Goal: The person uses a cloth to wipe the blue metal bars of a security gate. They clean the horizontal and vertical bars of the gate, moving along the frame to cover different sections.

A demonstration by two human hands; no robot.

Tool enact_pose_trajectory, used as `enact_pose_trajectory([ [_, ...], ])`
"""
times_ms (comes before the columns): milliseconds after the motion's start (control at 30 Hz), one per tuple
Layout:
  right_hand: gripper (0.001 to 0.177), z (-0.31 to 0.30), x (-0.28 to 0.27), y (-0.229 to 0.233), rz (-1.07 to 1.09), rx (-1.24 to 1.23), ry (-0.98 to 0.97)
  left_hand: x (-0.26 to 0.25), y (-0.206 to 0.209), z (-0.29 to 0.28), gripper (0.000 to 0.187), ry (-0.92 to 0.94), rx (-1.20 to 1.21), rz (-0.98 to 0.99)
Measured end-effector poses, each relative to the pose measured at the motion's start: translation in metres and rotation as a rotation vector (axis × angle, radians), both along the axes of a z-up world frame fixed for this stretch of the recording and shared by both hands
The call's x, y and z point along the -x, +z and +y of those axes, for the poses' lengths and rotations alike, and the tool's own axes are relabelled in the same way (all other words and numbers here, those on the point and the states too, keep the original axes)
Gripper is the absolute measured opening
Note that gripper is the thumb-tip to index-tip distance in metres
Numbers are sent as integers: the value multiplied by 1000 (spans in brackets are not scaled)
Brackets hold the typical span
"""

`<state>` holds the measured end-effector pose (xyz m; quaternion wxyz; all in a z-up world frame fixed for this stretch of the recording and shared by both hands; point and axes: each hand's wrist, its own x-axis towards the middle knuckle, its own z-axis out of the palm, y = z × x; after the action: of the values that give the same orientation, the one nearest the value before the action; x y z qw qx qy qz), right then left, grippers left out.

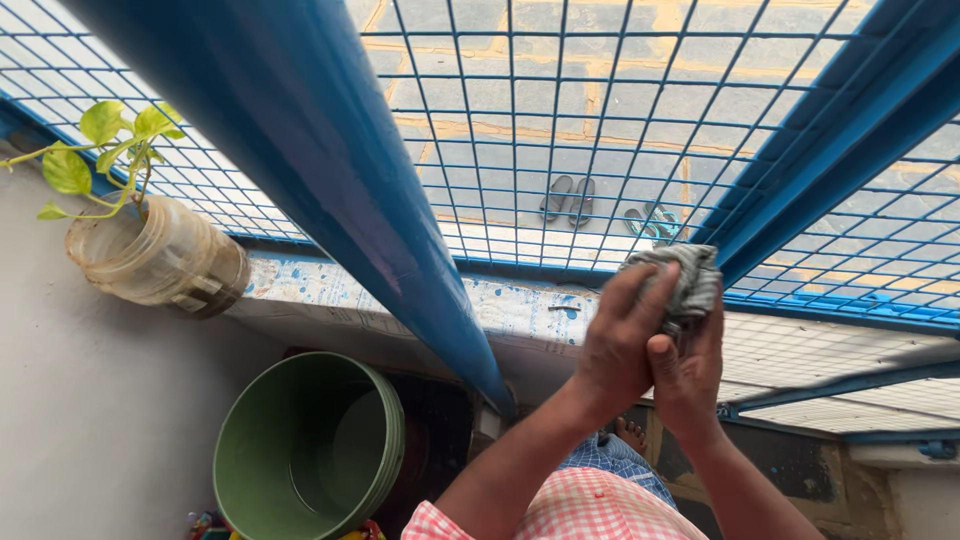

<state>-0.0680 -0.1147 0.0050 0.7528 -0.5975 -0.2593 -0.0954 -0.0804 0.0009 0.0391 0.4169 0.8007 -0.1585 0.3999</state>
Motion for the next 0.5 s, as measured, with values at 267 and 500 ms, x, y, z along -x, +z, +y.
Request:
enact_pose_trajectory([
  [267,51,-6,-17,0,54,136,-264,36,-31,17,81,-323,24,187],
  [500,49,-24,-66,45,-883,802,-821,77,-31,72,43,419,-226,-287],
])
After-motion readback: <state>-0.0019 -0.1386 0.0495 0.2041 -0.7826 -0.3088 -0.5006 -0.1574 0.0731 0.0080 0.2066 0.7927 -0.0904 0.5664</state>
